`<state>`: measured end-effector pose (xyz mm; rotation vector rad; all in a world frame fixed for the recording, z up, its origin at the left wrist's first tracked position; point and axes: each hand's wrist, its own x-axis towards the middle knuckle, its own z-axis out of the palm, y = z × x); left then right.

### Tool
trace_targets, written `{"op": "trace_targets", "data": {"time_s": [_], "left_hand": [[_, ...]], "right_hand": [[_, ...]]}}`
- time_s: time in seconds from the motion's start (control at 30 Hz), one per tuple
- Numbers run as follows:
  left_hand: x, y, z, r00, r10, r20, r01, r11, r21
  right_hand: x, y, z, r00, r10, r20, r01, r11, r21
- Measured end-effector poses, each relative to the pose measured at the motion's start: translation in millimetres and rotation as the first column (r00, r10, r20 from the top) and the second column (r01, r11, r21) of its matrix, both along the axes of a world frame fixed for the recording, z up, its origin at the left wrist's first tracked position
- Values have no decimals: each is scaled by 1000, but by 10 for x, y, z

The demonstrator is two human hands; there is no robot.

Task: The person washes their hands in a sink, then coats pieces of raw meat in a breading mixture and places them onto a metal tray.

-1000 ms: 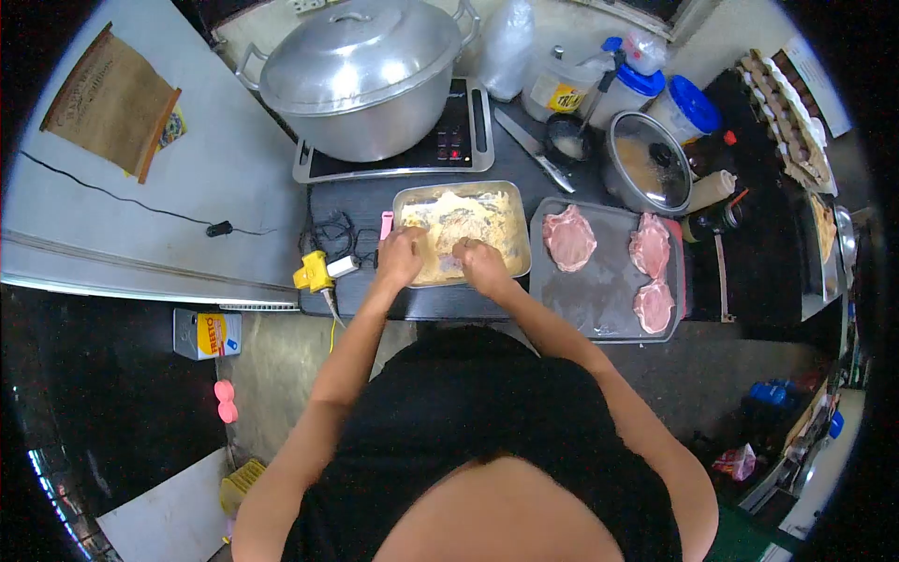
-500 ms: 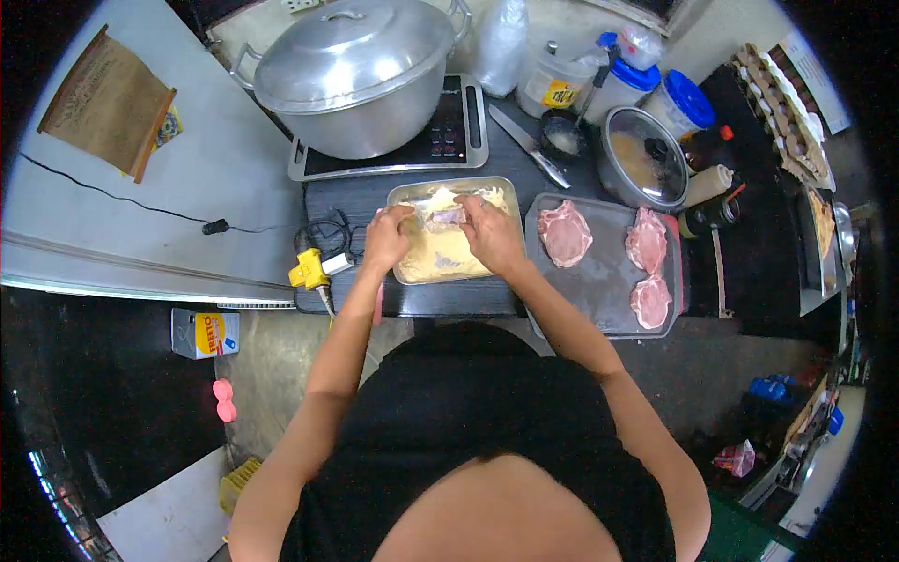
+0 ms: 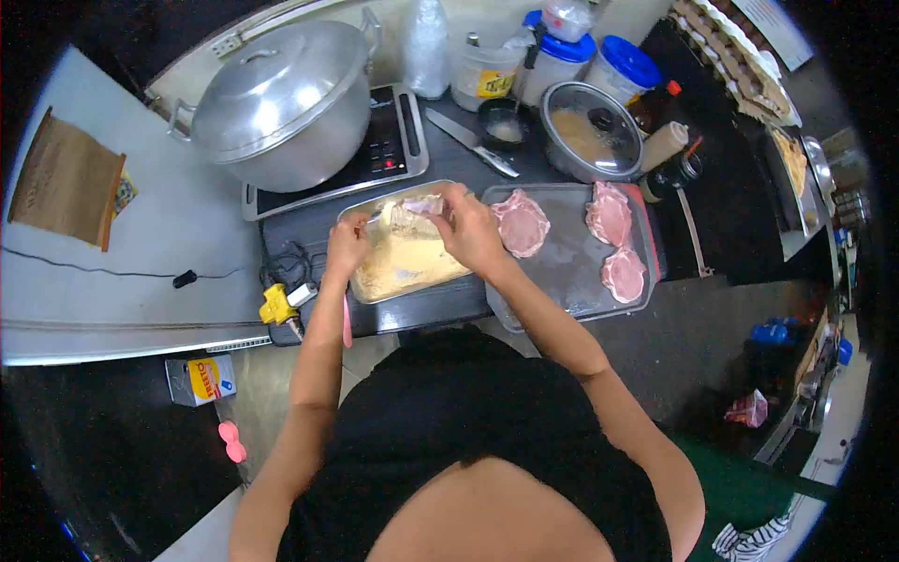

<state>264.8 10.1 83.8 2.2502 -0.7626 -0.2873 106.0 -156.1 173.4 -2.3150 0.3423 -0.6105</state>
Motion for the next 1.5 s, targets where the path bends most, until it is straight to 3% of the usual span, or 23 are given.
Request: {"op": "trace_targets", "data": {"time_s": [0.17, 0.23, 0.27, 0.3, 0.33, 0.37, 0.53, 0.73, 0.87, 0.93, 1.07, 1.17, 1.23, 1.3, 1.4, 1.5], "left_hand": [[-180, -500, 74, 985, -165, -49, 165, 986, -18], [-298, -805, -106, 962, -254, 103, 263, 960, -96], [-459, -962, 10, 957, -275, -95, 254, 950, -183], [-554, -1122, 41, 935, -352, 50, 355, 932, -70], [-617, -1294, -37, 874, -443, 202, 462, 885, -61], [-748, -1438, 110, 867, -475, 148, 474, 879, 46], [-1069, -2089, -151, 809, -523, 269, 439, 841, 316], [-1204, -2332, -194, 839, -490, 237, 317, 794, 519], [-1174, -2375, -141, 836, -513, 191, 339, 759, 555], [-1188, -2353, -75, 883, -448, 143, 318, 793, 519], [-1238, -2335, -281, 921, -346, 181, 279, 907, 315], [-1269, -2324, -281, 929, -370, -9, 366, 914, 174], [-1245, -2278, -249, 919, -392, -37, 394, 918, 49], [-1254, -2215, -107, 906, -417, -67, 416, 909, -29], [-1211, -2025, 210, 897, -435, -85, 428, 900, -87], [-1125, -1764, 568, 900, -423, -109, 400, 899, -181]], "right_hand": [[-440, -353, 580, 988, -154, 18, 155, 986, -69], [-677, -509, 686, 978, -206, -21, 202, 973, -110], [-802, -581, 718, 971, -233, -47, 225, 965, -134], [-914, -645, 731, 963, -260, -71, 246, 956, -157], [-1009, -708, 721, 952, -283, -115, 267, 954, -139], [-1102, -771, 689, 938, -307, -160, 290, 949, -123], [-1521, -1050, 385, 910, -335, -246, 336, 941, -39], [-1789, -1703, -332, 914, -276, -299, 358, 894, 268], [-1813, -1977, -495, 884, -328, -332, 395, 905, 158], [-1799, -2073, -510, 849, -368, -379, 407, 913, 26], [-1754, -2192, -654, 811, -366, -457, 454, 886, 95], [-1809, -2456, -1087, 894, -315, -318, 338, 941, 20], [-1813, -2515, -1151, 887, -298, -352, 353, 930, 103], [-1811, -2589, -1193, 920, -238, -310, 303, 936, 181], [-1791, -2648, -1200, 888, -242, -390, 335, 923, 191], [-1756, -2600, -1188, 884, -278, -375, 325, 943, 68]]}}
